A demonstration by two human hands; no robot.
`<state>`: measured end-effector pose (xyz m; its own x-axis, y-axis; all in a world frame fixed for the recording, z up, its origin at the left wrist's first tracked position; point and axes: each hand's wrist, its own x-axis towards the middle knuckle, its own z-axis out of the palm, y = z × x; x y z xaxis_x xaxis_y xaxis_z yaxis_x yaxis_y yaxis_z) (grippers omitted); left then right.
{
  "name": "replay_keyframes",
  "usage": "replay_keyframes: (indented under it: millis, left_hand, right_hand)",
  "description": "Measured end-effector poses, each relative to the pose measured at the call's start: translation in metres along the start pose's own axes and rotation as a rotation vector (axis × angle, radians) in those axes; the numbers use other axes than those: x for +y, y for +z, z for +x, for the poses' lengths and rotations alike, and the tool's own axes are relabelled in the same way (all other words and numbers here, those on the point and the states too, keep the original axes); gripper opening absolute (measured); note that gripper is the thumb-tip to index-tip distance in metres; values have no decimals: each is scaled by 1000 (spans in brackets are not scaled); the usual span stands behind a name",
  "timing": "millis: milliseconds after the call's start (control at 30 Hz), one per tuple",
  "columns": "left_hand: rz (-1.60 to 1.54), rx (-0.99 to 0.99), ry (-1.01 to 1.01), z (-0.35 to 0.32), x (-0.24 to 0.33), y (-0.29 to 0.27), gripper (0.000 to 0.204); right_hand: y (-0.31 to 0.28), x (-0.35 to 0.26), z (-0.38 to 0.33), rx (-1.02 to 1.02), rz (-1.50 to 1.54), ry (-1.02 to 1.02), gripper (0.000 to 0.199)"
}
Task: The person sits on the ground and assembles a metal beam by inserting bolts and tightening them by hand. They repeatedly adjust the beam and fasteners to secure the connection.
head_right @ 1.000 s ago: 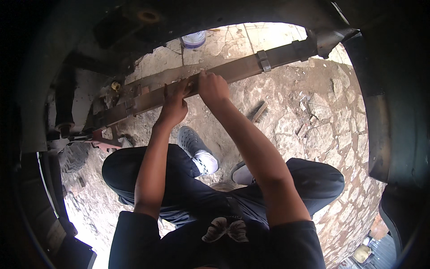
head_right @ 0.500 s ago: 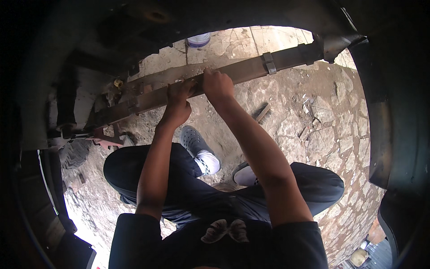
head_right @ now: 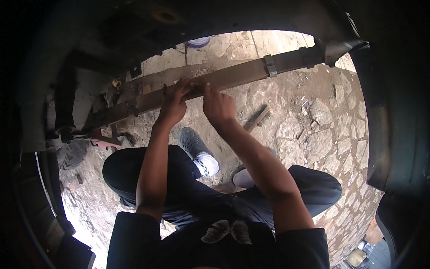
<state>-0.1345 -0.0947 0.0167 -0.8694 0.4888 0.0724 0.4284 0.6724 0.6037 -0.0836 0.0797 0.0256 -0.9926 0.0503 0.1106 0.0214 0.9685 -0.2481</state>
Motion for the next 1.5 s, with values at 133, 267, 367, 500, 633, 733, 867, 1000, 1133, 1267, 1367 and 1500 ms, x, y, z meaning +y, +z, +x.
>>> replay_keyframes:
  millis: [133,267,367,500,633,733,867,1000,1133,1267,1367,1500]
  left_hand:
    - [-2,34,1,7,-1,5,71]
    - [21,116,27,6,4,7,70]
    - [28,73,-32,8,-2,2,70]
    - [-22,76,-70,10,-3,7,68]
    - [44,36,-76,8,13,-3,67]
    - [38,83,-70,9,2,-5,66]
    - [-30,133,-48,11,-3,-1,62]
    - [-96,175,-41,3,23,-16,53]
    - [-153,175,-50,-17,39,-26,40]
    - [-515,105,-290,-53,53,-1,34]
    - [-678,29,-457,-75,60,46,37]
    - [-1233,-43,-582,-72,93,66,43]
  right_hand:
    - [6,5,7,45,7,-10,40]
    - [-2,2,25,-46,57,37,42]
    - [-11,-5,-14,-104,55,73,42]
    - [-2,-1,-2,-62,14,77,42]
    - [12,4,40,19,83,30,40]
    - [4,-13,11,-1,39,66,37]
    - [15,-5,-49,-239,110,123,35]
    - [50,22,-126,8,422,276,31]
    - [62,29,-163,129,632,533,29]
    - [42,31,-147,215,805,432,35]
    - [9,26,-129,134,866,425,39]
    - [-20,12,-123,25,970,403,45]
